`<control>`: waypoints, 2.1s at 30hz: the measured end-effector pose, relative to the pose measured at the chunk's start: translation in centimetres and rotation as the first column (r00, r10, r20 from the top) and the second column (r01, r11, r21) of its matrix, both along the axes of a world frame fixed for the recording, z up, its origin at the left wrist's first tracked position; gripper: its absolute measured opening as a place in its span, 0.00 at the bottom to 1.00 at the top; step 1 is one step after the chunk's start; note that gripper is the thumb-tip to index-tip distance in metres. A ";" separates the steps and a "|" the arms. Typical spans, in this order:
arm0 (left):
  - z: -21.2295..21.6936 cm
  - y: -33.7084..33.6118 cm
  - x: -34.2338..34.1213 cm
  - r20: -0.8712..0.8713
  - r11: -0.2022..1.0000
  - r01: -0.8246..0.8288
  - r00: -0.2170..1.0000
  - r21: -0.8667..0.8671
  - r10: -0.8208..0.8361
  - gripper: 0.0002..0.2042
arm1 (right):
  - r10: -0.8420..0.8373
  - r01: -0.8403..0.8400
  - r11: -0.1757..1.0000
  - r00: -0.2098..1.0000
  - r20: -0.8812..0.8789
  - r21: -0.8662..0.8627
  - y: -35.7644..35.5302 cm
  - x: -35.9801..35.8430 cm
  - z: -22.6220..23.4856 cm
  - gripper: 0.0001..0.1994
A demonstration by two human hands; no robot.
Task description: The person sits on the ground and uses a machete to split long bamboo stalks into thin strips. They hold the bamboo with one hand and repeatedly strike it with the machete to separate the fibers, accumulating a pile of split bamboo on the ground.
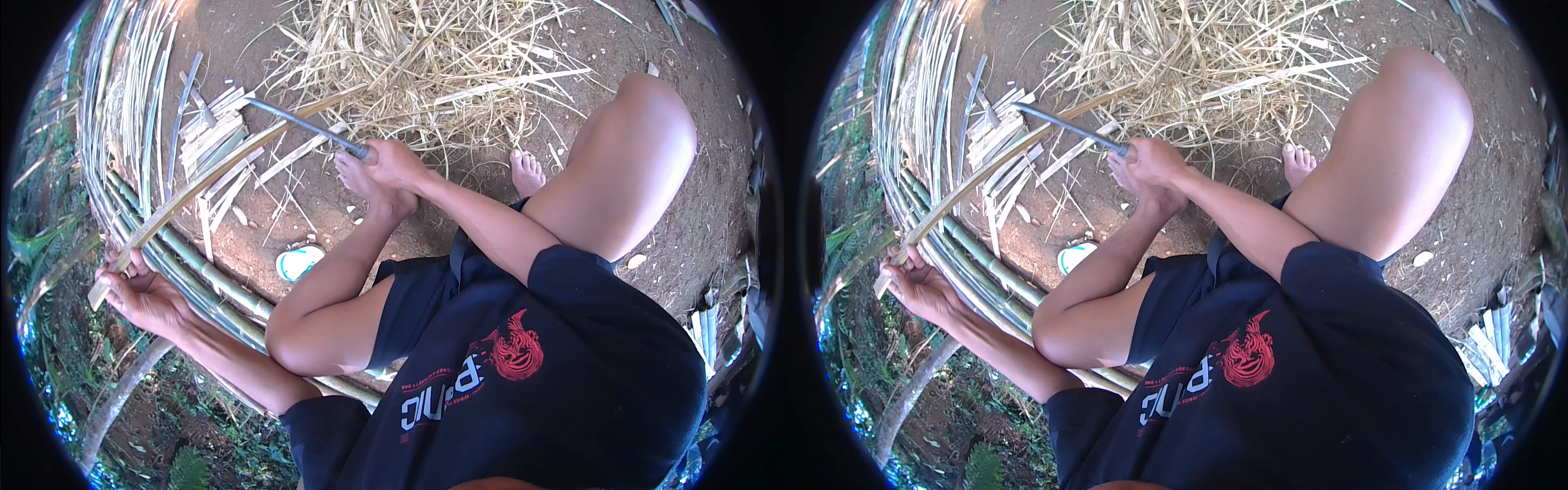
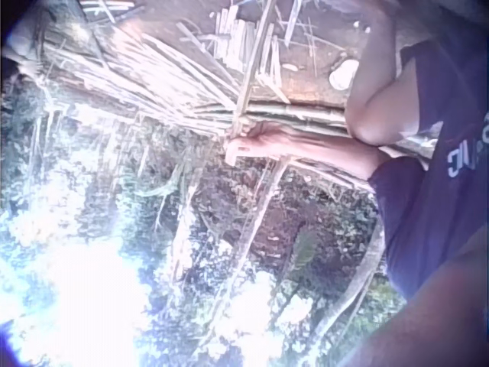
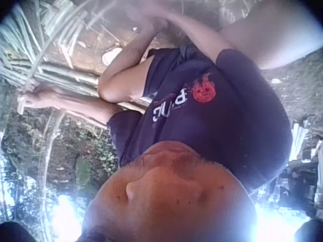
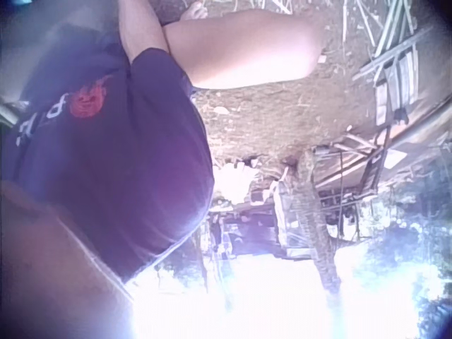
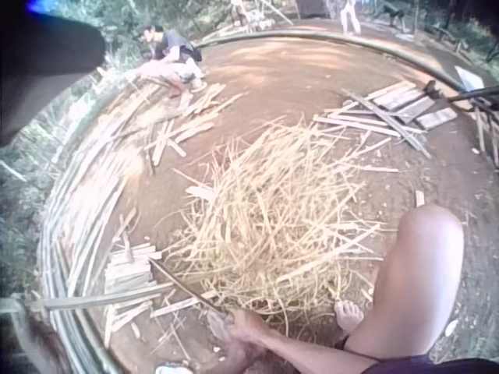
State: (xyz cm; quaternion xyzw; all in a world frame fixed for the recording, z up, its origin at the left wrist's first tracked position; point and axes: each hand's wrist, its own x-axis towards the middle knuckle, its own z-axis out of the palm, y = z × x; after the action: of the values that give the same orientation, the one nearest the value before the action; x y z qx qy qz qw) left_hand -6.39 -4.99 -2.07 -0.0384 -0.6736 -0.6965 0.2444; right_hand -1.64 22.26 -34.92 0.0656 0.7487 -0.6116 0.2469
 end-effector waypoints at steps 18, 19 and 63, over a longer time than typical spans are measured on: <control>-0.6 -0.3 0.1 -0.021 0.999 -0.052 0.998 0.003 0.052 0.09 | 0.109 -0.102 0.990 0.991 -0.072 0.095 -0.2 -0.4 3.1 0.10; -0.4 1.1 0.2 -0.038 0.996 -0.082 0.996 -0.043 0.080 0.09 | 0.067 -0.058 0.991 0.995 -0.073 0.118 0.1 -0.6 1.7 0.10; -1.1 -2.7 0.6 0.027 0.987 -0.097 0.995 -0.128 0.101 0.15 | -0.076 -0.012 0.942 0.965 0.249 0.337 5.3 1.6 -6.0 0.11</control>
State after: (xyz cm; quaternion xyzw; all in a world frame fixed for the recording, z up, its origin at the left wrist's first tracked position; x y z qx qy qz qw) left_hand -5.77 -7.68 -3.19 -0.0088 -0.7216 -0.6398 0.2645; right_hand -0.06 27.56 -40.96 0.1982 0.8020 -0.4654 0.3176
